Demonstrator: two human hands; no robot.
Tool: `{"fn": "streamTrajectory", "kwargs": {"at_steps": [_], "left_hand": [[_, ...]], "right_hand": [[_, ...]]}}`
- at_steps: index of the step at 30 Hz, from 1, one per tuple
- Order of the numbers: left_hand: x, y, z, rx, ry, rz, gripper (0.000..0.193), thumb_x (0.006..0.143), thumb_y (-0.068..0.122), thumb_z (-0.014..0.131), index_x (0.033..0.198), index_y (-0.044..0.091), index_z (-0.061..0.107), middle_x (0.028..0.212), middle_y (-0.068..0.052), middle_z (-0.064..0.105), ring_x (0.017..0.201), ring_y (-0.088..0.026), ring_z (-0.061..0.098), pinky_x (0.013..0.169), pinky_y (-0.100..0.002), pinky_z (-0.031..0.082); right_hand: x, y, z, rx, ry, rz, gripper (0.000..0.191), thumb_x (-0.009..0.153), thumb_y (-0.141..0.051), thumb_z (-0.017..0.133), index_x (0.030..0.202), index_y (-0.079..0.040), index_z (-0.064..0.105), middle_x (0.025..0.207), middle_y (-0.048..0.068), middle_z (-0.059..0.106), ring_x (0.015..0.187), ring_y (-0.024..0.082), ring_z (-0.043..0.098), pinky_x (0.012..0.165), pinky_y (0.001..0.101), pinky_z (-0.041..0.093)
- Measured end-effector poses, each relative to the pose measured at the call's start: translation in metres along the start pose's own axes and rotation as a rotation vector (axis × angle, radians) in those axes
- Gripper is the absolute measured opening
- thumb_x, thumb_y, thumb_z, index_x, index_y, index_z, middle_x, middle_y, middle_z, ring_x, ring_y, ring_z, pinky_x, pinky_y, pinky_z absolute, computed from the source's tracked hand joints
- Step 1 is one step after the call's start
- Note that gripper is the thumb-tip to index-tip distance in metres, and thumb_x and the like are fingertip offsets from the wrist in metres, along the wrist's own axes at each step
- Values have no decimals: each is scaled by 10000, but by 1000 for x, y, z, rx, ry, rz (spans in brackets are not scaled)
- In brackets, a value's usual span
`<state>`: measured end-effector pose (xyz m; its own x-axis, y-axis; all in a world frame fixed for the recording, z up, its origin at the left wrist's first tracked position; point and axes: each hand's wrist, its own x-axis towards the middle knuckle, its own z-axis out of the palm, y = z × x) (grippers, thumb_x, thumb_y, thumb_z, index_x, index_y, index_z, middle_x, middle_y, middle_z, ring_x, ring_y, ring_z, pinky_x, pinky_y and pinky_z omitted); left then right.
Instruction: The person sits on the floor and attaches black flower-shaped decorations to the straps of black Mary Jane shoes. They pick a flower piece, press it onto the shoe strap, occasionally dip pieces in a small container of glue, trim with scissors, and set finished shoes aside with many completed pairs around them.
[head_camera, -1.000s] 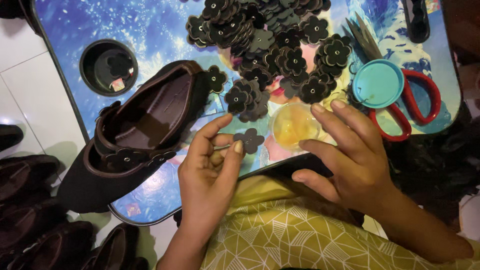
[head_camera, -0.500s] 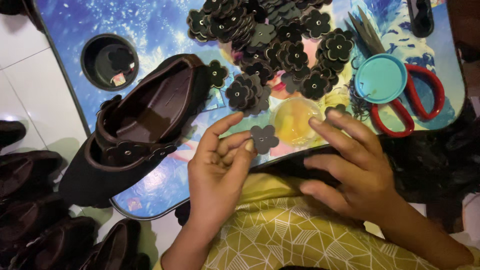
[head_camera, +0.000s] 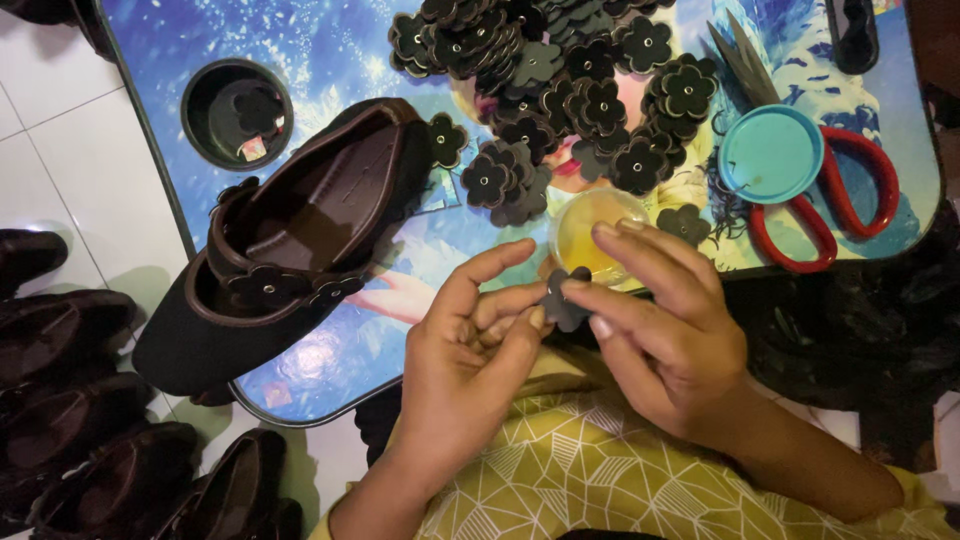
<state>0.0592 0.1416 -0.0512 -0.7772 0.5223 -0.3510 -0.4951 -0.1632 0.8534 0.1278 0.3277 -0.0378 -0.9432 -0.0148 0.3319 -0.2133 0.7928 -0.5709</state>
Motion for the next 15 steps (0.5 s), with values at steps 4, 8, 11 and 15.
{"fn": "streamTrajectory", "kwargs": {"at_steps": [4,8,11,15], "left_hand": [[1,0,0,1,31,20,568,961,-84,585,1503,16,451,1125,-127,751,995,-103,697,899,-252,567],[1,1,-3,-3,21,29,590,958,-81,579,1517,23,425,1120,-124,764,979,-104,707,903,-249,570],[0,2,-4,6,1,16,601,958,-81,577,1526,24,410,1110,-128,766,969,-98,703,894,-247,571],[-1,3,-3,-12,-8,-20,623,960,-88,587,1545,24,403,1091,-142,757,951,-102,698,881,-249,569]], "right_hand": [[0,0,-1,-66,-30,-102,391,841,10,725,1216,-100,737,1425,182,577,1345,389,540,1143,458,455],[-3,4,-4,-105,-8,-146,405,821,0,753,1201,-137,743,1422,166,575,1346,385,533,1142,454,461],[-4,6,-3,-134,33,-113,410,834,28,751,1212,-131,747,1439,166,567,1360,372,534,1143,441,467],[-5,4,0,-130,8,-160,429,796,-3,769,1211,-107,757,1422,167,568,1343,374,529,1127,467,474]]}}
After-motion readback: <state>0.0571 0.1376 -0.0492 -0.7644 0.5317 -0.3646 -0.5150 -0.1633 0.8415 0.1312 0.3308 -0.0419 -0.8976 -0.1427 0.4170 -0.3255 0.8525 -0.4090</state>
